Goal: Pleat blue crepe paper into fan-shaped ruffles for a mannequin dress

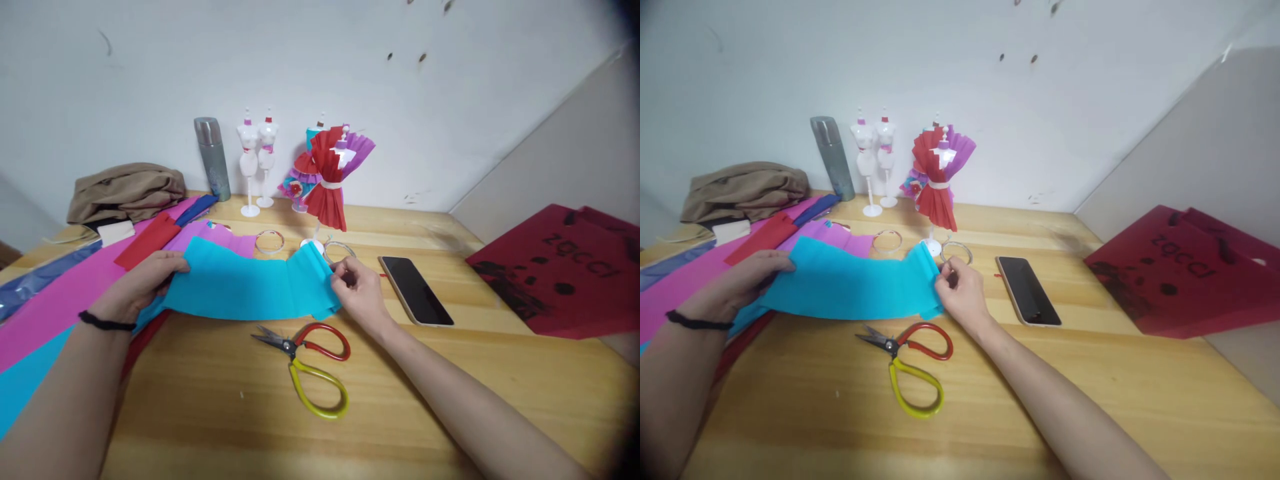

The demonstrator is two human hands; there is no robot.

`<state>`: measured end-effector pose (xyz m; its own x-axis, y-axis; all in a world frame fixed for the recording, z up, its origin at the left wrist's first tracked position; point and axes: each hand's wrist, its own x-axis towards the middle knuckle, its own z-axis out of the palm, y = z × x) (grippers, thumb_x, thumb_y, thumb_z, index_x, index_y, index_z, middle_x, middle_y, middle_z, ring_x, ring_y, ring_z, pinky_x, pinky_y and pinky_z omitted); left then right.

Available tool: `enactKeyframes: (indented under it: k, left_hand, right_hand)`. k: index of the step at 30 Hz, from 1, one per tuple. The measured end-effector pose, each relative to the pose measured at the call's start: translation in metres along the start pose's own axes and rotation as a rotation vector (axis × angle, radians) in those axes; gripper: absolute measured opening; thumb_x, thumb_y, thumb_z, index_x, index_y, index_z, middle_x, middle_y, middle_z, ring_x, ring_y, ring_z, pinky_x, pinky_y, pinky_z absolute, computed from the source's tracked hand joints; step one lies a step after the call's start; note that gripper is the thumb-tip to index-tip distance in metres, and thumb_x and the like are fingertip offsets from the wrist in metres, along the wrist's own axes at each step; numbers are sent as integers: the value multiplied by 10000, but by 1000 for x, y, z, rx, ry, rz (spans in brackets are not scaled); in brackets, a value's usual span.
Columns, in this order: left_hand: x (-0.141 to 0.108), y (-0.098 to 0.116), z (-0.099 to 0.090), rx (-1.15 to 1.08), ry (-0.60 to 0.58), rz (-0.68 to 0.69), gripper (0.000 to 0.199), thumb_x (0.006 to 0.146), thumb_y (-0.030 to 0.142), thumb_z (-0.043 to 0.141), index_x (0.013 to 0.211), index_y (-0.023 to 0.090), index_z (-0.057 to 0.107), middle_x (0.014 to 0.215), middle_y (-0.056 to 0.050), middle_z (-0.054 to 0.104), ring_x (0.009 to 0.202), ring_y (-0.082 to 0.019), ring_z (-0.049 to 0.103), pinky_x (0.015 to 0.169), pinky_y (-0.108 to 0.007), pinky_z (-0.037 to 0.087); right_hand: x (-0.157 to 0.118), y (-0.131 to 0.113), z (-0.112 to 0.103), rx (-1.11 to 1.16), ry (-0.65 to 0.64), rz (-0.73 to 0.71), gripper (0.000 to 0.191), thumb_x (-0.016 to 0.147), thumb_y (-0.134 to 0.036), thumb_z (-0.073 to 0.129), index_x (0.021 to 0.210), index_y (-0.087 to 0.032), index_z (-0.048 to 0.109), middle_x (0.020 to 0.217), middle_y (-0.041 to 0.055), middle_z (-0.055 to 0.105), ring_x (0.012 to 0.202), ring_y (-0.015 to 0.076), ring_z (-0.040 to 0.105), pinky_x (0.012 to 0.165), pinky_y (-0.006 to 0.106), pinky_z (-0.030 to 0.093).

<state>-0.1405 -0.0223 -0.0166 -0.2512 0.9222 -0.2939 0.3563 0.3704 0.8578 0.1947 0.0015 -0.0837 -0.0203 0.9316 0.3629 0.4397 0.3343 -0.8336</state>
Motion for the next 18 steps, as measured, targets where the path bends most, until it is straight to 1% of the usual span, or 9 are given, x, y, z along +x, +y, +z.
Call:
enactKeyframes:
  k: [2, 5, 7, 9, 11, 13, 15, 16, 18]
  left_hand:
    - [1, -1, -1, 23, 19, -37, 248, 666, 203, 560, 526, 210, 355, 435, 73, 292, 383, -76, 262, 400, -222, 189]
    - [5, -5, -4, 81, 58, -35, 262, 665, 193, 556, 521, 209, 339, 427, 75, 269, 391, -77, 255, 411, -225, 174]
    - [8, -8, -6, 118, 78, -23, 252, 658, 187, 559, 527, 206, 346, 429, 76, 267, 397, -76, 256, 418, -227, 171]
    - [10, -11, -7, 146, 91, -12, 241, 654, 184, 563, 534, 205, 355, 434, 77, 270, 403, -77, 258, 423, -229, 173]
    - [11, -12, -7, 168, 99, -7, 235, 646, 181, 567, 538, 205, 359, 438, 77, 267, 410, -79, 260, 426, -231, 179]
    - [12, -13, -8, 185, 101, -3, 230, 643, 184, 570, 541, 205, 364, 441, 77, 264, 417, -82, 261, 428, -232, 182]
    - [12, -13, -9, 202, 101, -2, 228, 643, 189, 573, 543, 204, 368, 443, 78, 263, 417, -83, 261, 431, -234, 180]
    - [12, -13, -9, 211, 103, -3, 227, 646, 193, 571, 544, 204, 369, 443, 79, 262, 415, -82, 259, 431, -235, 178]
    - [12, -13, -10, 228, 112, -3, 223, 649, 195, 569, 545, 203, 371, 444, 80, 260, 410, -81, 258, 432, -238, 177]
  right_hand:
    - [1, 5, 3, 26, -31, 30, 12, 686, -213, 524, 684, -220, 514, 545, -49, 497, 432, 106, 407, 425, 240, 315]
    - [3, 13, 5, -1, -24, 10, 122, 686, -177, 511, 779, -209, 584, 562, -48, 504, 447, 111, 420, 439, 244, 335]
    - [3, 13, 5, -45, 29, -75, 165, 703, -157, 512, 823, -209, 613, 642, -21, 557, 517, 128, 473, 506, 267, 394]
    - [1, 8, 2, -87, 86, -205, 174, 746, -153, 518, 861, -215, 633, 729, 9, 592, 597, 149, 515, 580, 297, 436]
    - [-1, 3, 0, -119, 98, -320, 180, 796, -171, 527, 924, -225, 641, 819, 38, 613, 654, 164, 539, 629, 322, 461]
    - [-4, -1, -2, -143, 31, -399, 230, 829, -223, 548, 1044, -233, 626, 957, 74, 622, 734, 187, 573, 678, 350, 491]
    - [-5, 0, -2, -184, -105, -459, 372, 843, -311, 572, 1207, -233, 565, 1148, 120, 587, 929, 244, 598, 790, 411, 508]
    - [-5, 1, -2, -218, -179, -489, 468, 842, -362, 582, 1284, -223, 517, 1246, 145, 544, 1057, 283, 572, 863, 451, 494]
    - [-5, 5, -1, -310, -302, -540, 640, 827, -440, 599, 1389, -188, 425, 1392, 188, 436, 1254, 346, 453, 982, 516, 425]
